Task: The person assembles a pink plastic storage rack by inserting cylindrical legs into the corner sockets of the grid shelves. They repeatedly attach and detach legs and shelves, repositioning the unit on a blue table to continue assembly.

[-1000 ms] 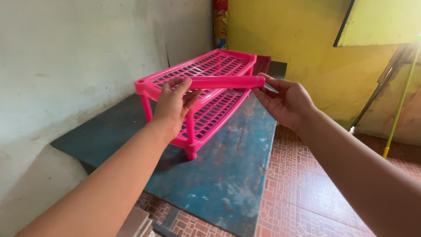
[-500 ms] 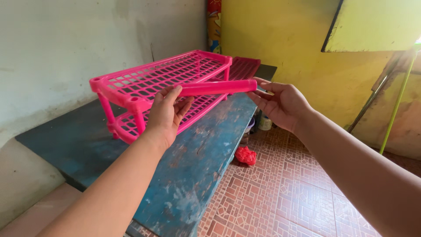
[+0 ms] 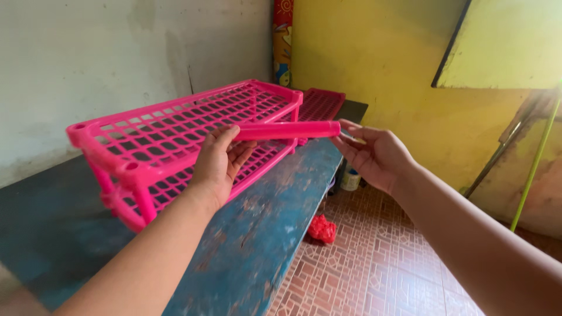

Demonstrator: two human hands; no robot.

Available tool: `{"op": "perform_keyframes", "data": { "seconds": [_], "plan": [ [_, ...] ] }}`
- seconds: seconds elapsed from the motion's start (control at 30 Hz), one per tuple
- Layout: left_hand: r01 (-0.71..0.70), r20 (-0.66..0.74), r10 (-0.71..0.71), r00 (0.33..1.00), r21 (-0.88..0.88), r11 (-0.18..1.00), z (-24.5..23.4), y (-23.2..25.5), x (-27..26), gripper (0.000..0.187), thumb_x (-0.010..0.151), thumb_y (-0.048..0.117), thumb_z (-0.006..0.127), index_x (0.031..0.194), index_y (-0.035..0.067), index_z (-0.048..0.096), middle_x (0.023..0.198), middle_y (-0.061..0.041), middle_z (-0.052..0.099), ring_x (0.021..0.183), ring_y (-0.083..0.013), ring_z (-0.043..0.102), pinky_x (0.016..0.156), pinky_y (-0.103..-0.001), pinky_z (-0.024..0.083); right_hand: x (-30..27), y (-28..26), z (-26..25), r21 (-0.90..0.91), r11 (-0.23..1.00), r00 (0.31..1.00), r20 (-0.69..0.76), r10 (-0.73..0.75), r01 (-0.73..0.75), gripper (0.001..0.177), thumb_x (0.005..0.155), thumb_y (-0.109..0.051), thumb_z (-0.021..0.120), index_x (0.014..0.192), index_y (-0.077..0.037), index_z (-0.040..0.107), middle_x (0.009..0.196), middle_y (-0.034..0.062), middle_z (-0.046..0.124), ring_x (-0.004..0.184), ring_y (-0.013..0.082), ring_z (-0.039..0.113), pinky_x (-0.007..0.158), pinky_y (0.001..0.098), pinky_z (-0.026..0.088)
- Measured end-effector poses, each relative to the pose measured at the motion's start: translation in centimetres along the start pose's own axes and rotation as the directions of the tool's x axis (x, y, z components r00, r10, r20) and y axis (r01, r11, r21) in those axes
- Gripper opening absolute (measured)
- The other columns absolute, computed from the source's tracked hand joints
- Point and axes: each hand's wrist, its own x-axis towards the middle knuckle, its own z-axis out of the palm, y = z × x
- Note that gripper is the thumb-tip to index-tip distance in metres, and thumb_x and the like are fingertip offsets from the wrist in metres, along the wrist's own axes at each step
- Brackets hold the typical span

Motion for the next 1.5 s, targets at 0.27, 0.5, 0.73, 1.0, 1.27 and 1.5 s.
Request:
{"op": "perform_keyframes", "data": {
  "seconds": [0.27,0.5,0.73,1.0,1.27,1.5],
  "plan": [
    [0.063,-0.051,-0.062,0.997,0.009,0.998,0.3,-3.4,7.9,0.021,0.093,0.015,0.066,0.111,0.013,0.055,0.104,-0.009,0.069,0.091,-0.0208,0.073,0.089,-0.034,0.062,7.7,0.0,-2.1,-0.041,0.997,0.995,-0.086,0.059,-0.062,0.030,0.100,-0.009,0.052,0.127,0.001,0.059,0.118,0.0204,0.064,0.108,0.0247,0.069,0.096,0.0329,0.054],
    [0.043,-0.072,-0.039,0.997,0.063,0.997,0.3,-6.4,13.5,0.022,0.095,0.017,0.064,0.114,0.013,0.053,0.105,-0.008,0.069,0.093,-0.0215,0.072,0.090,-0.036,0.059,15.0,-0.1,-5.4,-0.032,0.993,0.990,-0.085,0.109,-0.112,0.028,0.098,-0.007,0.055,0.125,-0.001,0.058,0.109,0.0160,0.068,0.105,0.0237,0.069,0.095,0.0342,0.061],
    [0.011,-0.121,0.005,0.993,0.129,0.992,2.8,-10.5,19.9,0.023,0.095,0.018,0.063,0.115,0.013,0.053,0.108,-0.008,0.070,0.098,-0.0209,0.072,0.094,-0.037,0.057,24.5,-2.8,-10.1,-0.063,0.986,0.988,-0.028,0.152,-0.154,0.027,0.097,-0.006,0.054,0.123,-0.004,0.061,0.107,0.0138,0.069,0.101,0.0221,0.070,0.093,0.0346,0.060],
    [-0.081,-0.173,0.100,0.980,0.113,0.990,6.8,-16.8,26.4,0.031,0.096,0.014,0.062,0.127,0.012,0.058,0.118,-0.006,0.067,0.107,-0.0193,0.070,0.103,-0.036,0.054,35.0,-6.4,-15.9,-0.125,0.970,0.975,0.048,0.216,-0.209,0.017,0.098,-0.005,0.055,0.112,-0.003,0.064,0.103,0.0134,0.070,0.093,0.0206,0.069,0.087,0.0315,0.060],
    [-0.026,-0.179,0.062,0.982,0.194,0.981,8.0,-20.8,31.9,0.048,0.096,0.017,0.057,0.144,0.011,0.054,0.128,-0.006,0.069,0.116,-0.0172,0.068,0.104,-0.033,0.051,43.1,-7.5,-19.8,-0.181,0.961,0.976,0.020,0.217,-0.210,0.015,0.101,-0.012,0.058,0.110,-0.004,0.067,0.099,0.0096,0.068,0.089,0.0178,0.068,0.083,0.0292,0.059],
    [-0.127,-0.018,0.146,0.989,0.395,0.910,8.8,-22.2,37.9,0.054,0.093,0.014,0.059,0.146,0.012,0.051,0.133,-0.008,0.065,0.119,-0.0155,0.067,0.104,-0.031,0.053,49.4,-6.8,-22.3,-0.134,0.973,0.982,-0.012,0.187,-0.187,0.013,0.101,-0.011,0.059,0.106,-0.001,0.065,0.096,0.0090,0.069,0.086,0.0165,0.067,0.080,0.0280,0.059]
  ]
}}
